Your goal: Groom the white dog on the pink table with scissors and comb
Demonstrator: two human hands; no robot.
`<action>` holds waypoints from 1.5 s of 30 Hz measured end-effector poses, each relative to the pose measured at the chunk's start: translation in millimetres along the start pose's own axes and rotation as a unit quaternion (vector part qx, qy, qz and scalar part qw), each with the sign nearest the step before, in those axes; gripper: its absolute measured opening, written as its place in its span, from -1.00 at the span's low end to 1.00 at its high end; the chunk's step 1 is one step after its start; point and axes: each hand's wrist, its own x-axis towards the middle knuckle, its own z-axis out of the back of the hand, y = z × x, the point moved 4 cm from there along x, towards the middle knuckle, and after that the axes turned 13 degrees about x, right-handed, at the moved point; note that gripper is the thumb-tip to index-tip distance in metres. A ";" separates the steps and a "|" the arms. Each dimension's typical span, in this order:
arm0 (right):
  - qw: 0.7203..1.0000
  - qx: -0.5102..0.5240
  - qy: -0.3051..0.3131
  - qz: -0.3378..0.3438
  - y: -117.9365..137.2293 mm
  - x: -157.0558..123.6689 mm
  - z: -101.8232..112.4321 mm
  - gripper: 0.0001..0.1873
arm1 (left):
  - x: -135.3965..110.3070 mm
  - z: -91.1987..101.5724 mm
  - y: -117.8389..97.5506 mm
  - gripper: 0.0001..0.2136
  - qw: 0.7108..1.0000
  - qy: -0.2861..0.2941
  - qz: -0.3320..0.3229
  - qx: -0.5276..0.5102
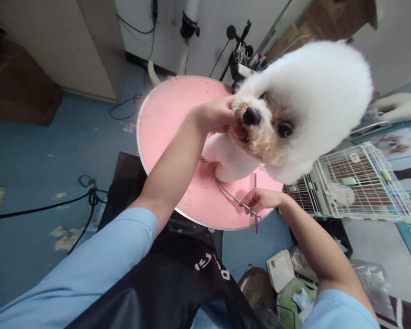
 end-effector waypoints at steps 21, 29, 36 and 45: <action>0.989 0.140 0.003 0.047 -11.7 8.6 -19.6 -0.50 | 3.5 -1.3 1.3 -0.91 0.997 0.016 -0.001 0.079; 0.992 0.118 -0.005 0.035 -11.2 3.7 -35.7 -0.51 | 3.3 -4.1 0.9 -0.90 0.996 0.045 -0.024 0.071; 0.993 0.103 -0.009 0.050 -12.1 15.3 -40.3 -0.63 | 4.5 -8.1 1.1 -0.90 0.990 0.079 -0.061 0.098; 0.998 -0.057 -0.035 -0.004 -1.0 -8.5 -31.2 -0.65 | 9.5 -2.0 5.2 -0.92 0.991 0.083 -0.055 0.083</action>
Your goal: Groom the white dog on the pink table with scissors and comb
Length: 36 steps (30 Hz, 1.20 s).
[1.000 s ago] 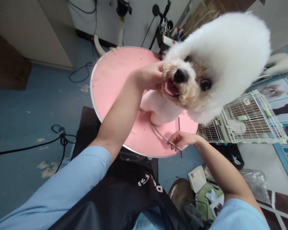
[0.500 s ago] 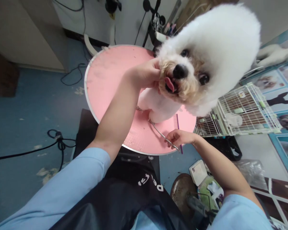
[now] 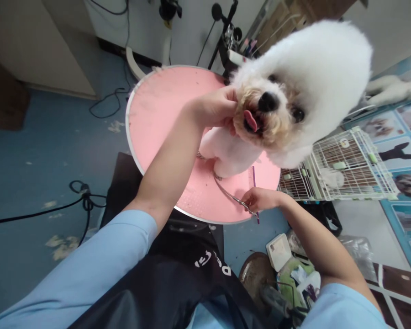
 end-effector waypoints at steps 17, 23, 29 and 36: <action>0.982 -0.183 -0.027 0.034 24.4 2.7 38.5 -0.50 | -4.8 9.3 -4.2 -0.87 0.999 -0.021 -0.022 -0.009; 0.991 -0.127 0.030 -0.013 21.7 0.1 31.0 -0.63 | -5.0 8.3 -6.4 -0.85 1.000 -0.024 -0.008 0.005; 0.999 0.007 0.041 -0.005 11.2 7.1 38.3 -0.44 | -4.4 7.5 -5.5 -0.82 1.000 -0.014 -0.002 0.026; 0.996 0.059 0.062 -0.012 -0.5 10.3 37.0 -0.43 | -1.6 9.3 -0.1 -0.85 0.999 0.000 -0.034 0.007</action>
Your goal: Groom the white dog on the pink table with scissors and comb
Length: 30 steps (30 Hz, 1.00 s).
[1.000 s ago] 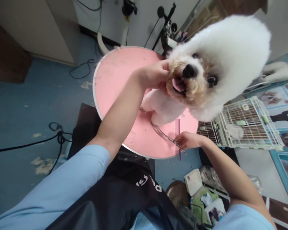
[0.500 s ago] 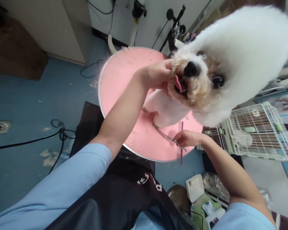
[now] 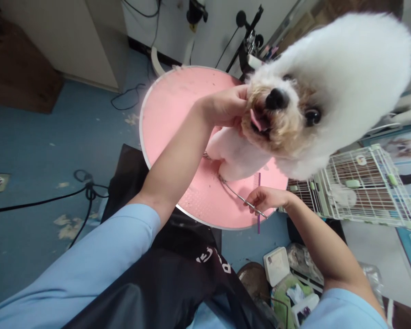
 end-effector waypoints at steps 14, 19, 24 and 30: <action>0.994 0.091 0.011 0.065 -15.7 21.4 -36.4 -0.55 | 0.0 -3.9 -1.4 -0.87 1.000 0.002 -0.001 -0.006; 0.977 0.133 -0.008 0.165 -11.3 30.2 -58.7 -0.65 | 3.8 -4.4 3.7 -0.84 0.999 -0.012 0.021 0.028; 0.978 0.137 -0.018 0.157 -14.9 36.0 -76.2 -0.69 | 1.9 -7.2 1.2 -0.88 0.999 -0.026 -0.002 0.019; 0.965 0.180 -0.005 0.189 -20.2 38.6 -84.8 -0.62 | -1.1 -9.5 -3.6 -0.92 1.000 -0.012 -0.021 -0.016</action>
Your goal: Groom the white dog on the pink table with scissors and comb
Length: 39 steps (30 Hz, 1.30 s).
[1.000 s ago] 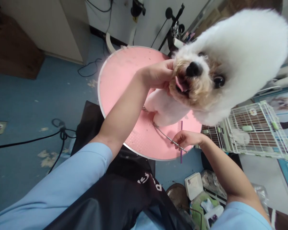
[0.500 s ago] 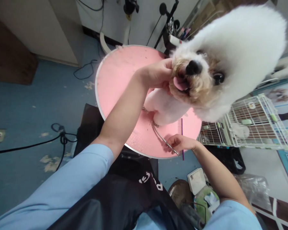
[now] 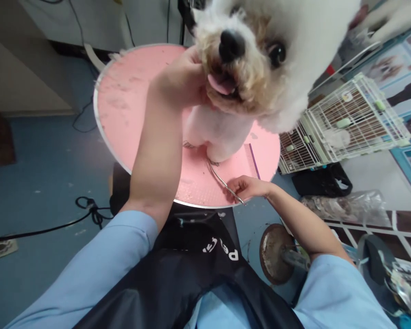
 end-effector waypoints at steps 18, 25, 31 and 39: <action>0.999 -0.007 -0.029 0.019 9.0 0.0 -1.3 -0.66 | 4.9 -4.2 -1.8 -0.89 0.999 0.004 0.016 0.049; 0.998 -0.039 -0.050 0.009 8.8 -1.4 -1.7 -0.70 | 6.0 -4.7 -2.0 -0.89 0.998 0.013 0.008 0.062; 0.995 -0.098 -0.033 0.016 8.7 -3.3 -8.7 -0.72 | 7.6 -4.6 -0.3 -0.92 0.998 0.002 0.011 0.056; 0.991 -0.115 -0.065 -0.015 12.4 -5.0 -4.3 -0.70 | 4.1 -6.0 -4.2 -0.90 0.999 0.002 0.007 0.048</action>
